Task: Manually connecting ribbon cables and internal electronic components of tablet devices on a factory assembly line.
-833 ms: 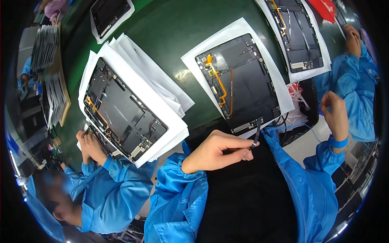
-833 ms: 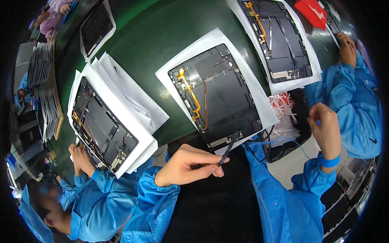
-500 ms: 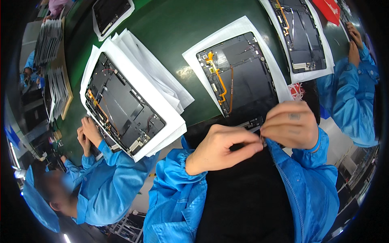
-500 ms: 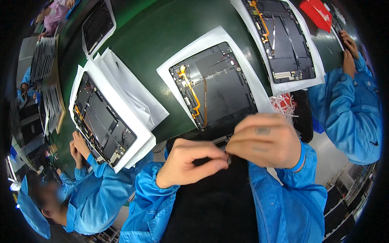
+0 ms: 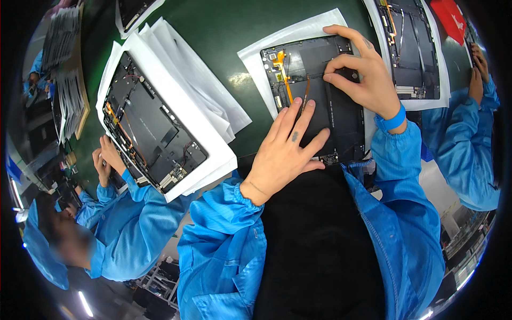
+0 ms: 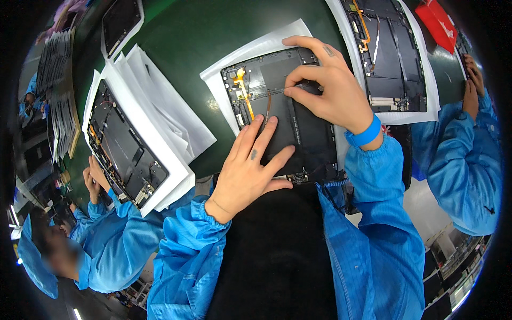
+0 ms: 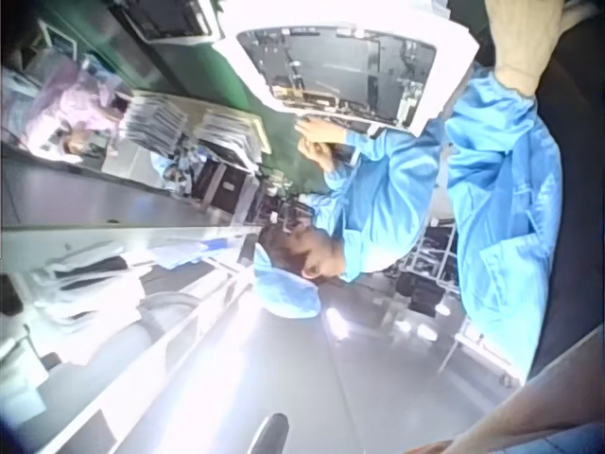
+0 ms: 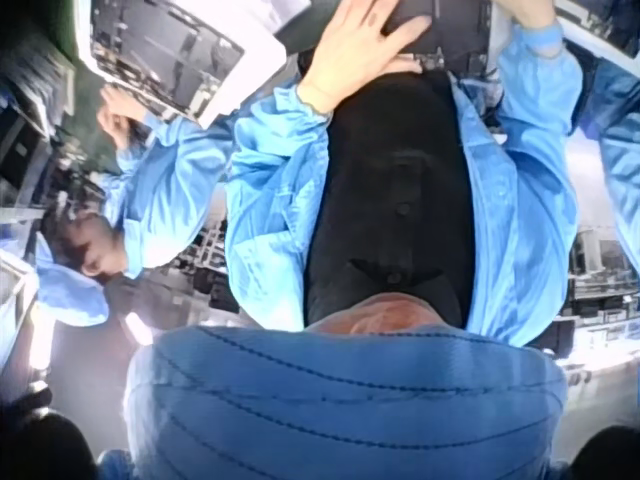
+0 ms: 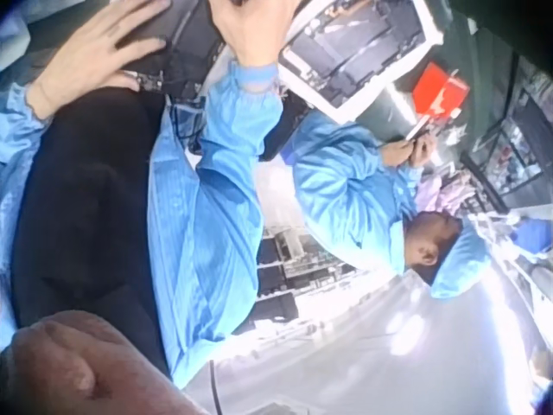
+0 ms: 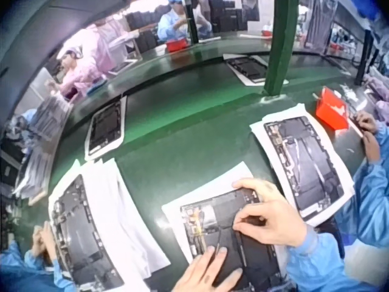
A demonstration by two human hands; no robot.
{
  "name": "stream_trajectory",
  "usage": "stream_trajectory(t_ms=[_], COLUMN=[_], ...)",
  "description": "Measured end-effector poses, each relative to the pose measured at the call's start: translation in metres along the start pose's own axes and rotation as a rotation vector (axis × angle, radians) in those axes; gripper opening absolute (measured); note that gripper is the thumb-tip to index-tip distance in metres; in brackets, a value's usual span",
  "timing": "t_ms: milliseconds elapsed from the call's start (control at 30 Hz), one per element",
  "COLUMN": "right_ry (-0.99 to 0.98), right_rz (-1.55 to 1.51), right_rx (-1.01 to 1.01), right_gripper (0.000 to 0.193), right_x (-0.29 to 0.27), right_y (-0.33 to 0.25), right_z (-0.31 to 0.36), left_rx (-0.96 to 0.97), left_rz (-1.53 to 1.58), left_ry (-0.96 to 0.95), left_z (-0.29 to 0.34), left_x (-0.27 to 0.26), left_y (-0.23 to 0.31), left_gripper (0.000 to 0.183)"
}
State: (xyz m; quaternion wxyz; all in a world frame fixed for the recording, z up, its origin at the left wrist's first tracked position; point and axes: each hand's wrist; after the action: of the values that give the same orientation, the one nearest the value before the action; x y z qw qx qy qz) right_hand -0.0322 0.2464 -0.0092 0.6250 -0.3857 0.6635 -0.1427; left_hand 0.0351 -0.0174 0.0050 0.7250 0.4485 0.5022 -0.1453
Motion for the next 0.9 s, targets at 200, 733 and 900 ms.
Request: stream_trajectory(t_ms=[200, 733, 900], right_ry=[0.023, 0.065, 0.043], right_rz=[-0.009, 0.084, 0.079], right_rx=[0.028, 0.006, 0.034], right_gripper=[0.009, 0.010, 0.009], right_x=[0.0050, 0.0092, 0.0096], right_y=[0.0007, 0.0026, 0.0029], right_z=[0.0009, -0.0006, -0.0001], left_rx=[-0.002, -0.009, -0.003], left_rz=[-0.003, -0.026, -0.026], left_ry=[-0.023, -0.065, -0.062], left_z=[-0.0020, -0.0032, -0.0024], left_x=[0.0000, -0.0006, 0.0005], left_y=[0.0024, 0.0008, -0.0007], left_gripper=[0.061, 0.066, 0.066])
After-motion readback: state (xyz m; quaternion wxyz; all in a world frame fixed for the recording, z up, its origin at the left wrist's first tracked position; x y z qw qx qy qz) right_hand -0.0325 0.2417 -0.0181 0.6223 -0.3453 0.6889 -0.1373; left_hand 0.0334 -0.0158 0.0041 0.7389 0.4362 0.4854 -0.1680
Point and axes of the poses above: each hand's wrist, its own z-axis away from the middle knuckle, its own x-axis out of the palm, y = z × x, and after that the axes turned 5 degrees about -y, right-handed
